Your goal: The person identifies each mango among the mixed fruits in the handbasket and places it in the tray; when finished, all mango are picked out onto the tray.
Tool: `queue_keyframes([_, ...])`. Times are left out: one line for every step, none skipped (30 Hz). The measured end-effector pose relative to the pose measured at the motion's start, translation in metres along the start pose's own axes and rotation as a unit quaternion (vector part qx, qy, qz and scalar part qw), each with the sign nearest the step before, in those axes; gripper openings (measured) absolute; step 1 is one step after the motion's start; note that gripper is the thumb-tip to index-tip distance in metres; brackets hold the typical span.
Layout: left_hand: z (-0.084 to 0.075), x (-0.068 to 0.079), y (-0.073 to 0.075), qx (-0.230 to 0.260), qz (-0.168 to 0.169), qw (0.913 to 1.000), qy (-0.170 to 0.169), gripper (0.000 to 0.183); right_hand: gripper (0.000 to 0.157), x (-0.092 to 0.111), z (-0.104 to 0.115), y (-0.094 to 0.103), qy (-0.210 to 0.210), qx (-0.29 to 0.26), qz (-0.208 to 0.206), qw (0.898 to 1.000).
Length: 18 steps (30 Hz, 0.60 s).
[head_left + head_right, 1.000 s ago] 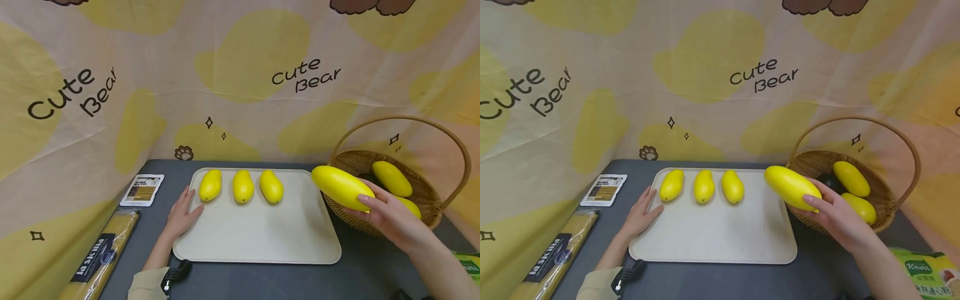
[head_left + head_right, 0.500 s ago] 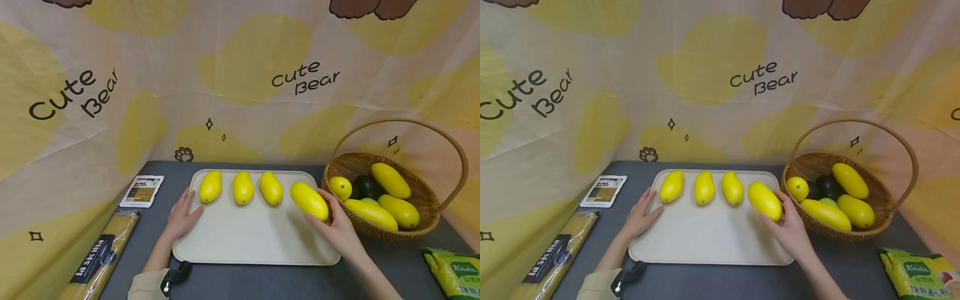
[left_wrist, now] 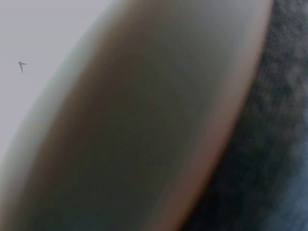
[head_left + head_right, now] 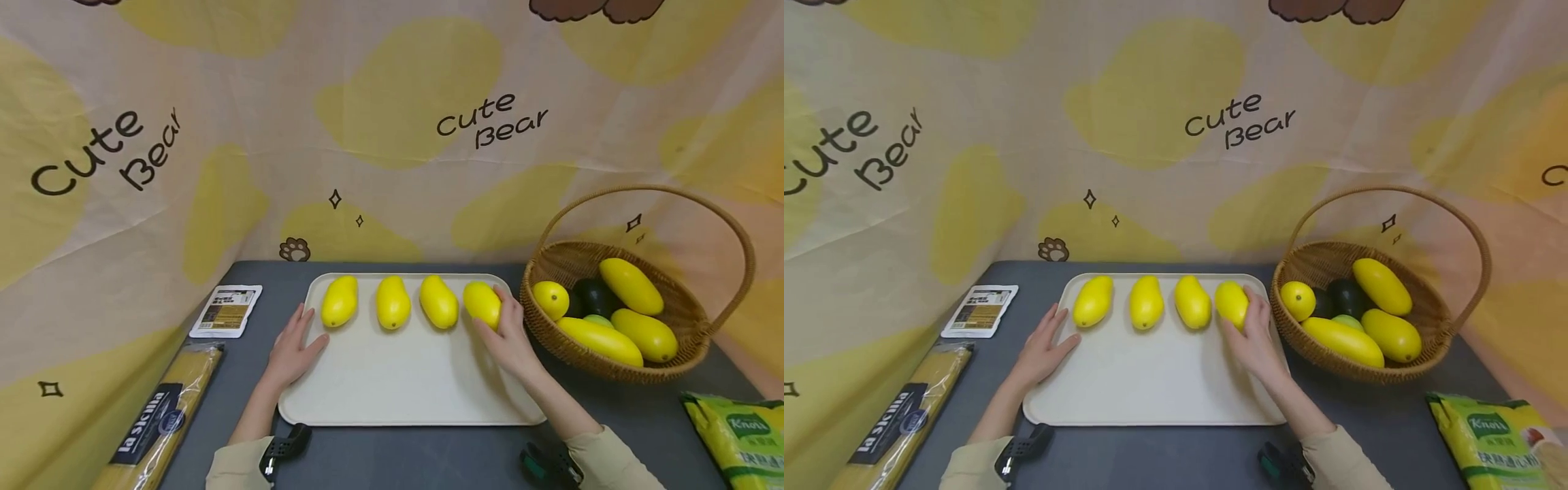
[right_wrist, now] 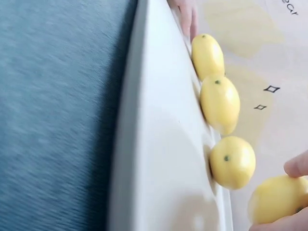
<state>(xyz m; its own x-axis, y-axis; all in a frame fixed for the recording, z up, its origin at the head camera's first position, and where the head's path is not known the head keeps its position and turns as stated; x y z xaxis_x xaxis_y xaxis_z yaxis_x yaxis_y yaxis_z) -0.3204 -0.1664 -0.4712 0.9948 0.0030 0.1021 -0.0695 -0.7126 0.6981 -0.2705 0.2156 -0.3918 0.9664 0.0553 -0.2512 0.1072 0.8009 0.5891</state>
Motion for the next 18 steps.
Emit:
queue_keyframes([0.0,0.0,0.001,0.001,-0.001,1.0,0.001,0.07,0.072,-0.004,-0.002,-0.001,-0.012,-0.002,0.002,1.0])
queue_keyframes([0.0,0.0,0.002,0.002,0.0,1.0,0.002,0.07,0.072,-0.007,-0.004,-0.002,-0.024,-0.003,0.004,1.0])
queue_keyframes([0.001,0.0,0.002,0.003,0.001,1.0,0.003,0.07,0.072,-0.01,-0.005,-0.003,-0.036,-0.005,0.004,0.999])
queue_keyframes([0.001,0.0,0.003,0.004,0.003,1.0,0.003,0.07,0.072,-0.013,-0.007,-0.004,-0.048,-0.007,0.004,0.999])
queue_keyframes([0.001,-0.001,0.003,0.004,0.004,1.0,0.004,0.07,0.072,-0.015,-0.01,-0.005,-0.061,-0.011,0.004,0.998])
queue_keyframes([0.0,-0.001,0.003,0.005,0.005,1.0,0.003,0.07,0.072,-0.017,-0.012,-0.006,-0.071,-0.014,0.004,0.997])
queue_keyframes([0.0,-0.001,0.003,0.005,0.006,1.0,0.003,0.07,0.072,-0.019,-0.015,-0.007,-0.078,-0.02,0.003,0.997])
queue_keyframes([0.0,-0.001,0.003,0.004,0.006,1.0,0.002,0.07,0.072,-0.021,-0.017,-0.008,-0.082,-0.025,0.001,0.996])
queue_keyframes([0.0,-0.001,0.003,0.006,0.006,1.0,0.001,0.07,0.072,-0.023,-0.019,-0.01,-0.083,-0.031,-0.001,0.996])
queue_keyframes([0.0,-0.001,0.003,0.006,0.006,1.0,-0.001,0.07,0.073,-0.025,-0.022,-0.011,-0.084,-0.037,-0.003,0.996])
queue_keyframes([0.0,-0.001,0.003,0.006,0.005,1.0,-0.002,0.07,0.073,-0.026,-0.024,-0.013,-0.085,-0.043,-0.004,0.995])
queue_keyframes([0.0,-0.001,0.002,0.006,0.005,1.0,-0.002,0.07,0.073,-0.027,-0.027,-0.014,-0.085,-0.048,-0.007,0.995])
queue_keyframes([0.001,0.0,0.002,0.006,0.004,1.0,-0.002,0.07,0.073,-0.028,-0.03,-0.015,-0.086,-0.054,-0.01,0.995])
queue_keyframes([0.001,0.0,0.002,0.006,0.004,1.0,-0.003,0.07,0.073,-0.028,-0.033,-0.016,-0.088,-0.058,-0.011,0.994])
queue_keyframes([0.001,-0.001,0.001,0.007,0.004,1.0,-0.003,0.07,0.073,-0.028,-0.036,-0.016,-0.091,-0.061,-0.013,0.994])
queue_keyframes([0.001,0.0,0.001,0.007,0.004,1.0,-0.004,0.07,0.074,-0.028,-0.039,-0.017,-0.096,-0.063,-0.015,0.993])
queue_keyframes([0.001,0.0,0.001,0.007,0.003,1.0,-0.004,0.071,0.074,-0.028,-0.041,-0.017,-0.099,-0.064,-0.017,0.993])
queue_keyframes([0.001,0.0,0.001,0.008,0.003,1.0,-0.004,0.07,0.075,-0.027,-0.043,-0.017,-0.099,-0.063,-0.019,0.993])
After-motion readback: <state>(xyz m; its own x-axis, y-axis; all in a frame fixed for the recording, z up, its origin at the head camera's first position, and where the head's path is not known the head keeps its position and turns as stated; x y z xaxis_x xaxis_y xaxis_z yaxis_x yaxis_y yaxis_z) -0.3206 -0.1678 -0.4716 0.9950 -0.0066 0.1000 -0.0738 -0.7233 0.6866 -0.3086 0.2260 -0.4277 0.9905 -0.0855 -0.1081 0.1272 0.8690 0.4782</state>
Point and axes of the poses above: each hand's wrist, its own x-axis away from the middle knuckle, its own y-axis out of the back of the hand, z = x × y, the point moved 10 cm from there along -x, towards the middle knuckle, and after that the axes turned 10 degrees about y, right-handed, at the moved point
